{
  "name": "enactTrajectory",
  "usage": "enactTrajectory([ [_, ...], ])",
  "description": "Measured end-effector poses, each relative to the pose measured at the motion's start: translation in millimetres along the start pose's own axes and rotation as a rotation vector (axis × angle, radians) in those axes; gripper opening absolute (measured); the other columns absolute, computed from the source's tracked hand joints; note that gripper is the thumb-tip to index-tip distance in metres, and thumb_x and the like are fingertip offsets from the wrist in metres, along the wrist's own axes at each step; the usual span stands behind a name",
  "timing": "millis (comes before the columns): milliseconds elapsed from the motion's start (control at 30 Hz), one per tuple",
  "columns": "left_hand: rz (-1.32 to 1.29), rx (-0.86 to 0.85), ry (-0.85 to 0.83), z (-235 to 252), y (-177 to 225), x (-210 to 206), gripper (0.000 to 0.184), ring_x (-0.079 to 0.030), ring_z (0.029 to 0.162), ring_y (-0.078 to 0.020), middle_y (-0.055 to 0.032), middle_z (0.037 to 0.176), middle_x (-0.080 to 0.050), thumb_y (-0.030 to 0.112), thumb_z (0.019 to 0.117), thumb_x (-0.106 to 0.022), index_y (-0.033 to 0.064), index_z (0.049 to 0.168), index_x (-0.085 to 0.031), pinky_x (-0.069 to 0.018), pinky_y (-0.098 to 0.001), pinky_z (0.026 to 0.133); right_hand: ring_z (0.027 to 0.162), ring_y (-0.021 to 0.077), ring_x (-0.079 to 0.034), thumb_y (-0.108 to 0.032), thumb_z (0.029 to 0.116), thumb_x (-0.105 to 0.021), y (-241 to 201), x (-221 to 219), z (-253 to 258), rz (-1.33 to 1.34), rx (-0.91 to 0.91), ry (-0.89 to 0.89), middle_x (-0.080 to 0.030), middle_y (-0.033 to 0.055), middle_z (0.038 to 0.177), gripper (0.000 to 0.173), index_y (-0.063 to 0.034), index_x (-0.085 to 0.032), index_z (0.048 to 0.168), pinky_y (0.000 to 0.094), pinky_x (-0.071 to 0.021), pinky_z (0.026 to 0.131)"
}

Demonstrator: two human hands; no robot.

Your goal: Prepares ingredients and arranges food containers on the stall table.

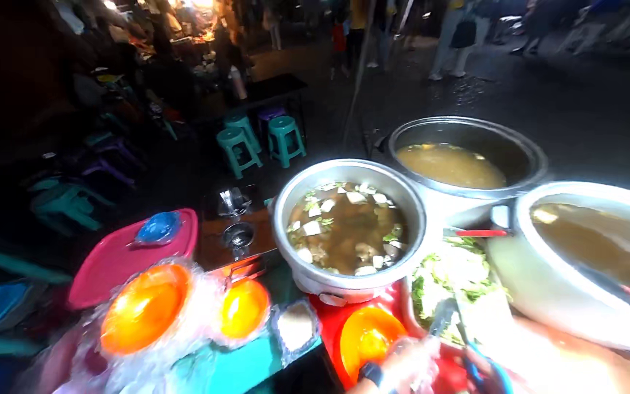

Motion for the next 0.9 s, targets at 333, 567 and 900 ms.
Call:
enactTrajectory([
  [333,0.385,-0.106,0.064,-17,37,12,0.037,-0.048,0.048,-0.0104,-0.0013,0.068,-0.056,0.038,0.1087,-0.047,0.0062,0.111,-0.065,-0.0425,-0.0271,0.045,0.043,0.0075,-0.050,-0.034,0.0968,-0.073,6,5,12,0.247,0.059,0.164,-0.056,-0.0016,0.061,0.028,-0.0085,-0.064,0.104,0.0236,-0.0435,0.039],
  [567,1.443,-0.140,0.336,-13,95,10,0.056,-0.064,0.121,-0.0334,-0.0174,0.126,-0.068,0.049,0.1015,-0.050,0.0056,0.133,-0.062,-0.0499,-0.0549,0.104,0.064,0.0109,-0.056,-0.058,0.0976,-0.061,4,29,-4,-0.056,0.090,0.090,-0.062,-0.0003,0.081,0.053,-0.0128,-0.060,0.125,0.0308,-0.0480,0.058],
  [900,1.942,-0.181,0.337,-19,115,-45,0.056,-0.063,0.122,-0.0373,-0.0204,0.134,-0.062,0.012,0.0966,-0.057,0.0031,0.150,-0.043,-0.0545,-0.0513,0.098,0.067,0.0151,-0.063,-0.075,0.0944,-0.050,12,8,-6,0.205,-0.122,-0.095,-0.067,0.0039,0.089,0.068,-0.0149,-0.059,0.126,0.0328,-0.0526,0.057],
])
Point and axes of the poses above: each hand's wrist, its own z-axis towards the middle knuckle, its own x-axis out of the back of the hand, y = z × x, the point moved 7 cm from there along z, towards the middle knuckle
